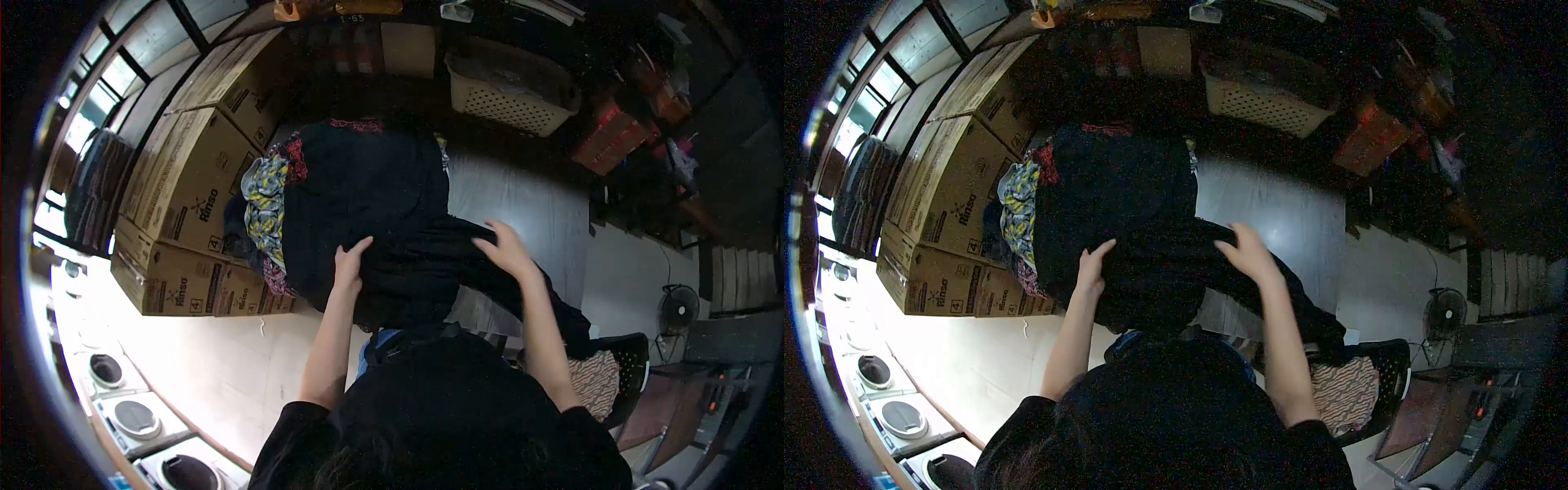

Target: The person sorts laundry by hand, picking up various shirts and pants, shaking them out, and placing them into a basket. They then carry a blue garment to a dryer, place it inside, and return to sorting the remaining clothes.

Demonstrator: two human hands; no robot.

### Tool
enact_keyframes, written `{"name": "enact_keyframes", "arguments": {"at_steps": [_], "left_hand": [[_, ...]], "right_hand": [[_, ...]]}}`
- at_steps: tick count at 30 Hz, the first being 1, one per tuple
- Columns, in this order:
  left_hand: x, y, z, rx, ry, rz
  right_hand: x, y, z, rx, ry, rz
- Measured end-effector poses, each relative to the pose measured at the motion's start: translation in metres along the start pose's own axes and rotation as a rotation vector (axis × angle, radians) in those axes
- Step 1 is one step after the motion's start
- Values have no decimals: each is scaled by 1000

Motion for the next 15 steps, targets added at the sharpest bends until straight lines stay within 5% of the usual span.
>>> {"name": "enact_keyframes", "arguments": {"at_steps": [1, 4, 7, 10, 15], "left_hand": [[15, -9, -4, -143, -40, -142], [-32, 55, 32, -15, -148, -99], [-26, 44, 21, 199, -337, -5], [-27, 71, 14, 197, -565, 161], [-7, 124, -1, 19, -459, 297]], "right_hand": [[18, -18, 19, 17, 13, -36], [49, -49, 75, -132, 193, -99], [48, -67, 84, -314, -106, 88], [60, -51, 81, -19, -280, 34], [17, -109, -61, 346, -143, 46]]}}
Point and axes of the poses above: each hand's wrist, its own x-axis towards the middle knuckle, its own z-axis out of the palm, y = z × x, the point moved 1 cm from there along x, towards the middle knuckle, and after that the axes turned 15 degrees about z, right-handed, at the moved point
